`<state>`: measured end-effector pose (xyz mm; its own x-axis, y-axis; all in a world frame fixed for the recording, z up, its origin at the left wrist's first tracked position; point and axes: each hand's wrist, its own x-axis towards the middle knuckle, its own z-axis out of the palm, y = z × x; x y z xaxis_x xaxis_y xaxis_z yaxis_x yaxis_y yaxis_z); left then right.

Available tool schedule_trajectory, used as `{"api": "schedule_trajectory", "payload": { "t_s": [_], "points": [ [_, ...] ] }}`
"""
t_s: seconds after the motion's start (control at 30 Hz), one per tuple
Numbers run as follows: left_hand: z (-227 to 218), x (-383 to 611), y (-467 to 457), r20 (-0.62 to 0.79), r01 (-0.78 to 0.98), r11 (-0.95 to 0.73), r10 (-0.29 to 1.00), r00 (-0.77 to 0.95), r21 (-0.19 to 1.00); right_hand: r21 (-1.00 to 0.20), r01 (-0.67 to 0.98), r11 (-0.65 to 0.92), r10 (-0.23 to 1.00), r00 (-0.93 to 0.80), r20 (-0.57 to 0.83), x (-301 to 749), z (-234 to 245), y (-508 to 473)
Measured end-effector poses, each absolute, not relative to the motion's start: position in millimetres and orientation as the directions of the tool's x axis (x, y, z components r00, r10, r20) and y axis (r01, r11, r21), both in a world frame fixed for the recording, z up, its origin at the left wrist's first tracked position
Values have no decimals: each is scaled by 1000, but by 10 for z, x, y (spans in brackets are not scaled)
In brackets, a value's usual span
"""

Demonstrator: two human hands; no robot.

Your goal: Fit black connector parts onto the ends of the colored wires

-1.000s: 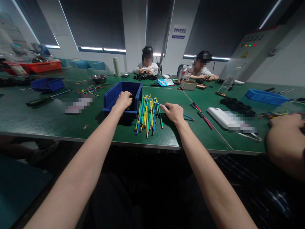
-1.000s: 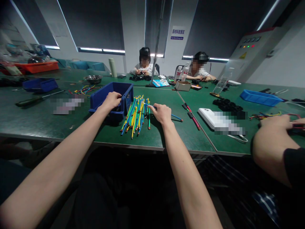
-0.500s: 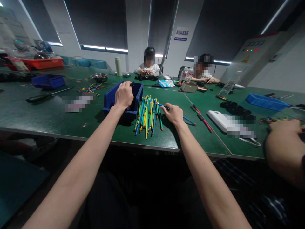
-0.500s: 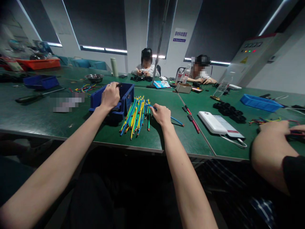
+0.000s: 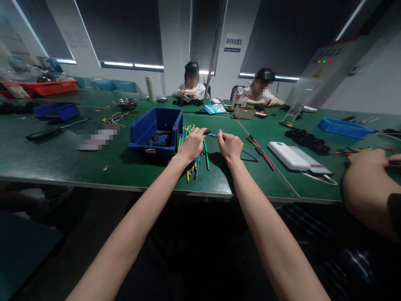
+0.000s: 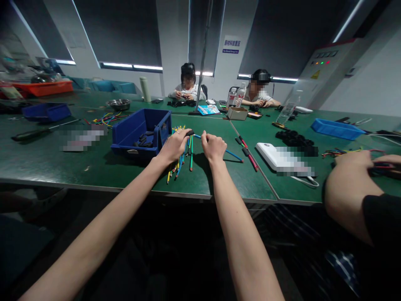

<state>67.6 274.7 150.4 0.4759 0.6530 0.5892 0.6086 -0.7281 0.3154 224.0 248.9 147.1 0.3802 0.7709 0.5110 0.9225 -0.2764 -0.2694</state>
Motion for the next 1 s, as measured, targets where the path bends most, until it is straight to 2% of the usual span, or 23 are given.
{"api": "schedule_trajectory", "payload": {
  "t_s": [0.27, 0.4, 0.67, 1.0],
  "points": [
    [1370, 614, 2860, 512, 689, -585, 785, 348, 429, -311, 884, -349, 728, 464, 504, 2248, 1449, 2529],
    [1353, 616, 2831, 468, 719, -523, 829, 305, 459, -287, 902, -322, 751, 428, 503, 2250, 1442, 2529],
    [1334, 609, 2855, 456, 701, -550, 819, 347, 455, -232, 928, -290, 807, 368, 463, 2212, 1440, 2522],
    [1319, 611, 2869, 465, 702, -518, 835, 293, 489, -227, 937, -265, 809, 344, 476, 2215, 1423, 2534]
  ]
}}
